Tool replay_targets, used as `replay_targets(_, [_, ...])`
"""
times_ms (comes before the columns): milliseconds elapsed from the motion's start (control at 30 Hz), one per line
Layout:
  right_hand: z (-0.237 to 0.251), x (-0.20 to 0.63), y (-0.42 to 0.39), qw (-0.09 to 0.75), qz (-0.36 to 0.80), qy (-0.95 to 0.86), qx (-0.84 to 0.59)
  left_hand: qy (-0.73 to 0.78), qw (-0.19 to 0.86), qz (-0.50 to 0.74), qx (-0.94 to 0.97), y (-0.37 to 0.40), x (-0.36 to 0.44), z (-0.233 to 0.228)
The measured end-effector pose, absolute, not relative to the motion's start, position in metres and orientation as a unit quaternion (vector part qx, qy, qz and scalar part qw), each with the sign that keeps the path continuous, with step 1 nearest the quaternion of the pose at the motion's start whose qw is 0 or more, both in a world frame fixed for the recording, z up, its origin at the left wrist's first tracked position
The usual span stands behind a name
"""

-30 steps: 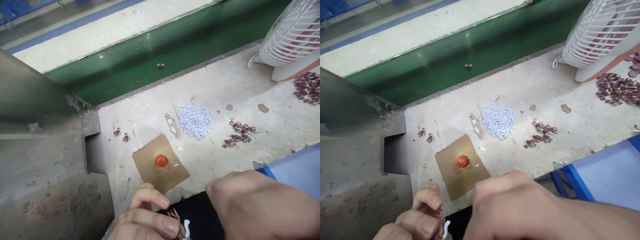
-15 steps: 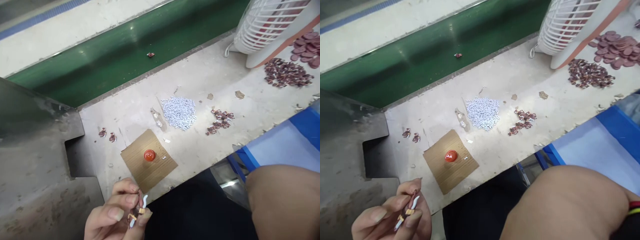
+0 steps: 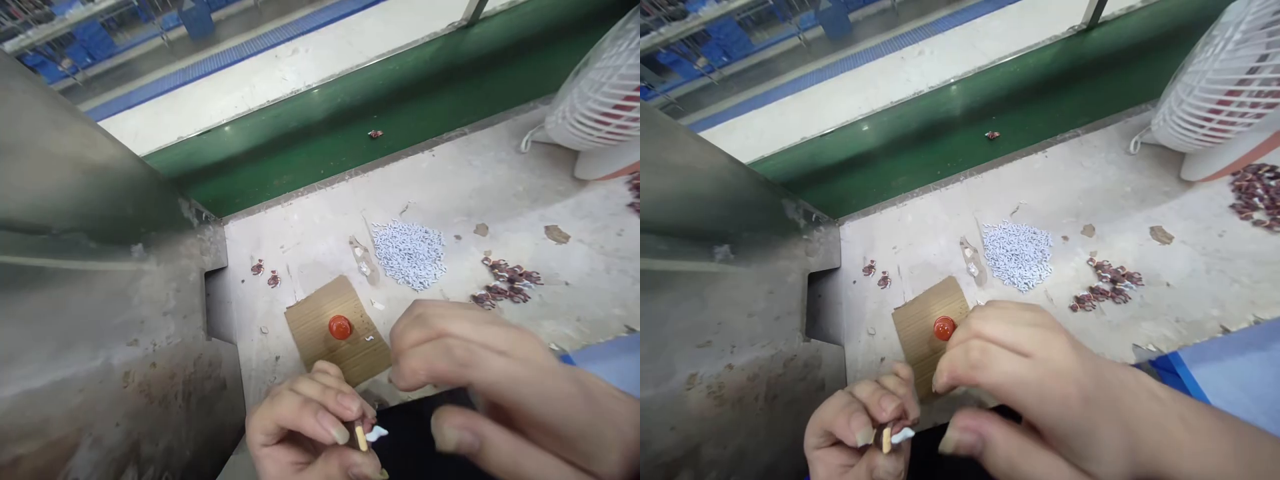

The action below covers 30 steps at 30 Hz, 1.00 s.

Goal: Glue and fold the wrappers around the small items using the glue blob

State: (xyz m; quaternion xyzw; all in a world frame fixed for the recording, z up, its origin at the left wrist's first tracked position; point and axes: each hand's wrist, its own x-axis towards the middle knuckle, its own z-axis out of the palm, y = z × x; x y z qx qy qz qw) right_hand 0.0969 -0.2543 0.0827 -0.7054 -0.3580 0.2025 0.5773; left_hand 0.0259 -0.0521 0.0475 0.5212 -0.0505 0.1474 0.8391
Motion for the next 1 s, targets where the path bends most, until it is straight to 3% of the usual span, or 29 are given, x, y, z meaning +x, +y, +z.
replay_targets(100, [0.079,0.103,-0.243,0.485,0.152,-0.479,-0.716,-0.063,0.872,0.103,0.474,-0.054,0.023,0.041])
replay_targets(167, [0.077,0.102,-0.239,0.479,0.159,-0.498,-0.705,-0.053,0.886,0.084,0.452,-0.055,0.021,0.035])
replay_targets(300, [0.084,0.103,-0.244,0.542,0.313,-0.432,-0.650,-0.064,0.894,0.080,0.436,-0.052,0.022,0.029])
replay_targets(433, [0.091,0.103,-0.250,0.536,0.431,-0.346,-0.638,-0.064,0.866,0.091,0.488,-0.048,0.024,0.032])
replay_targets(633, [0.081,0.100,-0.244,0.489,0.220,-0.434,-0.724,-0.021,0.856,0.063,0.512,-0.047,0.016,0.040])
replay_targets(767, [0.082,0.101,-0.241,0.445,0.237,-0.476,-0.720,0.012,0.854,0.044,0.518,-0.046,0.010,0.042])
replay_targets(900, [0.078,0.098,-0.244,0.454,0.284,-0.478,-0.697,0.066,0.859,-0.005,0.507,-0.042,0.011,0.038])
replay_targets(1000, [0.066,0.090,-0.247,0.461,0.295,-0.465,-0.696,0.021,0.845,-0.054,0.532,-0.038,0.012,0.032])
